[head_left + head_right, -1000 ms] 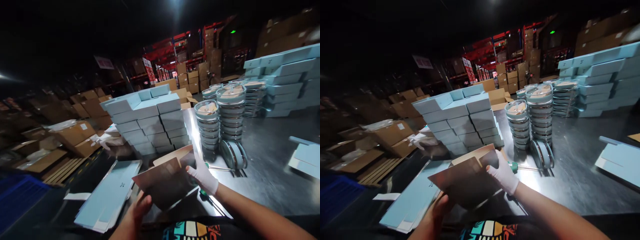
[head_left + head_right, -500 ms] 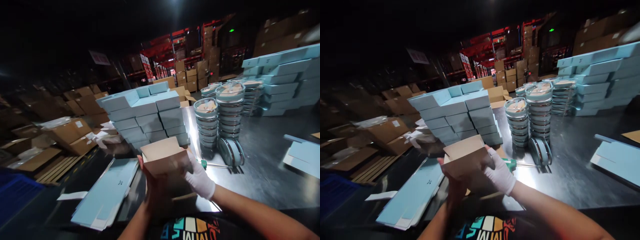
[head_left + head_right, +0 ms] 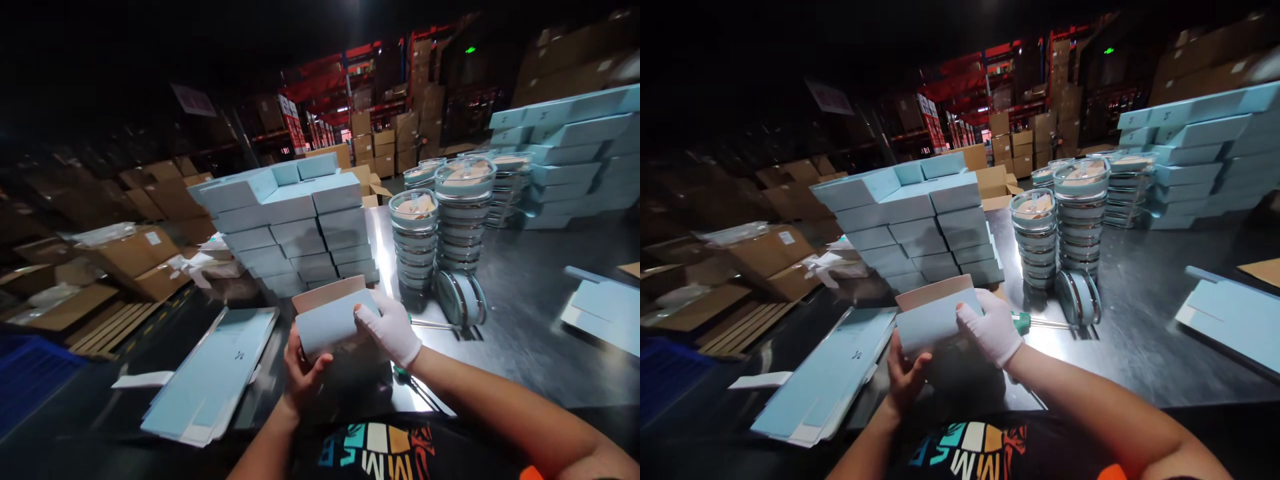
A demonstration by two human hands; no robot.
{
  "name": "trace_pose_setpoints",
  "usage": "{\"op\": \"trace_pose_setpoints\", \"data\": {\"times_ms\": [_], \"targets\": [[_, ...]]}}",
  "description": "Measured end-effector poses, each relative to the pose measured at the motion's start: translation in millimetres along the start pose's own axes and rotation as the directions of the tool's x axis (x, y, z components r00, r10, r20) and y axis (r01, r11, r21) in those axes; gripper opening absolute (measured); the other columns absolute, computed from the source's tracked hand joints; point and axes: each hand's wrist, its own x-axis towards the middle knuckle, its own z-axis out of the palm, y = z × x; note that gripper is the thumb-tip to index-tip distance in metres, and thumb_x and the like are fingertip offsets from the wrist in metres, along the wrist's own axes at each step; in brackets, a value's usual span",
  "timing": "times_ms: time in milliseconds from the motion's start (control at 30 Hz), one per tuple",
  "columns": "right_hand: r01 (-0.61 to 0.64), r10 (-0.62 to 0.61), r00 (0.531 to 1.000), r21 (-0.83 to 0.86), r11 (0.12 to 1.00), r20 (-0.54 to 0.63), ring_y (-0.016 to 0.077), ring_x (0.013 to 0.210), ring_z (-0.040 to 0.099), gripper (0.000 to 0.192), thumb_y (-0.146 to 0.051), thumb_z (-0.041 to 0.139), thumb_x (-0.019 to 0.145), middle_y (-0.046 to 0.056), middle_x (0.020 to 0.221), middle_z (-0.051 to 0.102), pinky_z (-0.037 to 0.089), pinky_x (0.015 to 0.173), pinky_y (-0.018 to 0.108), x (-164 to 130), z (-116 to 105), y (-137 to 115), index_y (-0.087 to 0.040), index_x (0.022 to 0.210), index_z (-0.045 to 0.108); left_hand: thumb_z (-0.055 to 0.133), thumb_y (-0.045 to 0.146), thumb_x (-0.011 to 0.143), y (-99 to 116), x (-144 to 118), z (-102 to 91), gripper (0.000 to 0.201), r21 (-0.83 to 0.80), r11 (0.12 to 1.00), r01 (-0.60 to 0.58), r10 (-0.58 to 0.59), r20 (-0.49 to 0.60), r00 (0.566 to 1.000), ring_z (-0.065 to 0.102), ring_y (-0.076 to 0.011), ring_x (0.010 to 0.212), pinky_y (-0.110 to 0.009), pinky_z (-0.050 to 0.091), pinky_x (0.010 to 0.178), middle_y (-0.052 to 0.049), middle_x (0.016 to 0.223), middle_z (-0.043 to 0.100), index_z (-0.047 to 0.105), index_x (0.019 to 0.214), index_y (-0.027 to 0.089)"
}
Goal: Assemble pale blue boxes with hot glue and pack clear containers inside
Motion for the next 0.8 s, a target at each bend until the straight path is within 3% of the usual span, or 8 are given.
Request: {"op": "trace_pose_setpoints", "data": {"times_ms": [133, 233, 300, 500, 600, 667, 733, 800], "targets": [[0.071, -0.070, 0.997, 0.061, 0.996, -0.020, 0.0359, 0.120, 0.074, 0.051, -0.062, 0.076, 0.085, 0.013, 0.128, 0.079, 0.061, 0.105, 0.049, -7.1, 1.8, -5.1, -0.021, 0.114, 0.075, 0.074, 0.080, 0.080, 4.0, 4.9, -3.8, 0.063, 0.143, 0.936, -0.322, 0.339, -0.109, 0.935, 0.077, -0.0381, 0.108, -0.057, 0.060, 0.106, -0.012, 0.107, 0.078, 0.074, 0.116, 0.029], [0.018, -0.017, 1.000, 0.143, 0.990, -0.008, 0.0324, 0.105, 0.078, 0.054, -0.063, 0.075, 0.087, 0.011, 0.112, 0.081, 0.066, 0.094, 0.046, -11.3, 2.8, -1.2, -0.020, 0.120, 0.072, 0.076, 0.083, 0.077, 10.9, 10.0, -5.9, 0.065, 0.222, 0.859, -0.462, 0.488, -0.078, 0.870, 0.076, -0.0372, 0.103, -0.062, 0.059, 0.107, -0.011, 0.101, 0.077, 0.077, 0.105, 0.024], [0.006, 0.002, 0.997, 0.096, 0.995, -0.083, 0.0312, 0.096, 0.078, 0.043, -0.054, 0.071, 0.090, 0.010, 0.101, 0.080, 0.066, 0.091, 0.048, -12.1, 5.7, 4.9, -0.020, 0.115, 0.072, 0.076, 0.083, 0.078, 14.7, 9.3, -2.8, 0.065, 0.207, 0.845, -0.493, 0.512, -0.050, 0.857, 0.074, -0.0339, 0.099, -0.054, 0.065, 0.094, -0.011, 0.102, 0.074, 0.075, 0.102, 0.023], [0.167, -0.155, 0.967, 0.040, 0.985, -0.204, 0.0266, 0.124, 0.073, 0.052, -0.024, 0.061, 0.085, 0.012, 0.135, 0.074, 0.057, 0.114, 0.048, -12.8, 18.1, 19.1, -0.025, 0.137, 0.058, 0.075, 0.075, 0.088, 13.1, -2.3, 9.7, 0.077, 0.156, 0.762, -0.628, 0.647, -0.213, 0.732, 0.074, -0.0344, 0.120, -0.048, 0.065, 0.093, -0.017, 0.144, 0.065, 0.053, 0.146, 0.029], [0.184, -0.181, 0.974, 0.010, 0.983, -0.139, 0.0224, 0.120, 0.076, 0.054, -0.022, 0.053, 0.092, 0.013, 0.137, 0.074, 0.062, 0.106, 0.041, -6.4, 7.2, 22.3, -0.023, 0.146, 0.051, 0.077, 0.065, 0.092, 10.0, -2.9, 2.6, 0.058, 0.271, 0.711, -0.649, 0.683, -0.047, 0.729, 0.075, -0.0316, 0.112, -0.051, 0.060, 0.105, -0.010, 0.119, 0.077, 0.066, 0.135, 0.028], [0.145, -0.154, 0.985, -0.108, 0.983, -0.081, 0.0233, 0.113, 0.077, 0.044, -0.030, 0.053, 0.098, 0.014, 0.131, 0.076, 0.063, 0.099, 0.039, -1.1, -8.0, 30.8, -0.021, 0.141, 0.057, 0.081, 0.064, 0.089, 12.6, -0.8, -5.5, 0.051, 0.313, 0.728, -0.610, 0.658, -0.068, 0.750, 0.075, -0.0304, 0.108, -0.051, 0.058, 0.108, -0.007, 0.108, 0.078, 0.073, 0.123, 0.026], [0.096, -0.109, 0.993, -0.234, 0.968, -0.040, 0.0254, 0.101, 0.078, 0.023, -0.036, 0.062, 0.098, 0.012, 0.107, 0.080, 0.062, 0.092, 0.039, 0.2, -23.7, 47.7, -0.021, 0.113, 0.071, 0.084, 0.065, 0.085, 19.3, 2.6, -13.2, 0.054, 0.282, 0.802, -0.527, 0.583, -0.174, 0.794, 0.074, -0.0301, 0.109, -0.048, 0.058, 0.105, -0.007, 0.109, 0.077, 0.074, 0.120, 0.026], [0.047, -0.057, 0.998, -0.297, 0.954, -0.027, 0.0249, 0.083, 0.076, 0.018, -0.034, 0.076, 0.089, 0.005, 0.073, 0.071, 0.059, 0.080, 0.036, -5.9, -34.5, 71.4, -0.023, 0.079, 0.067, 0.087, 0.065, 0.082, 27.6, 6.4, -18.9, 0.057, 0.209, 0.871, -0.444, 0.488, -0.272, 0.829, 0.073, -0.0293, 0.108, -0.043, 0.057, 0.101, -0.007, 0.112, 0.076, 0.074, 0.120, 0.026]]}}
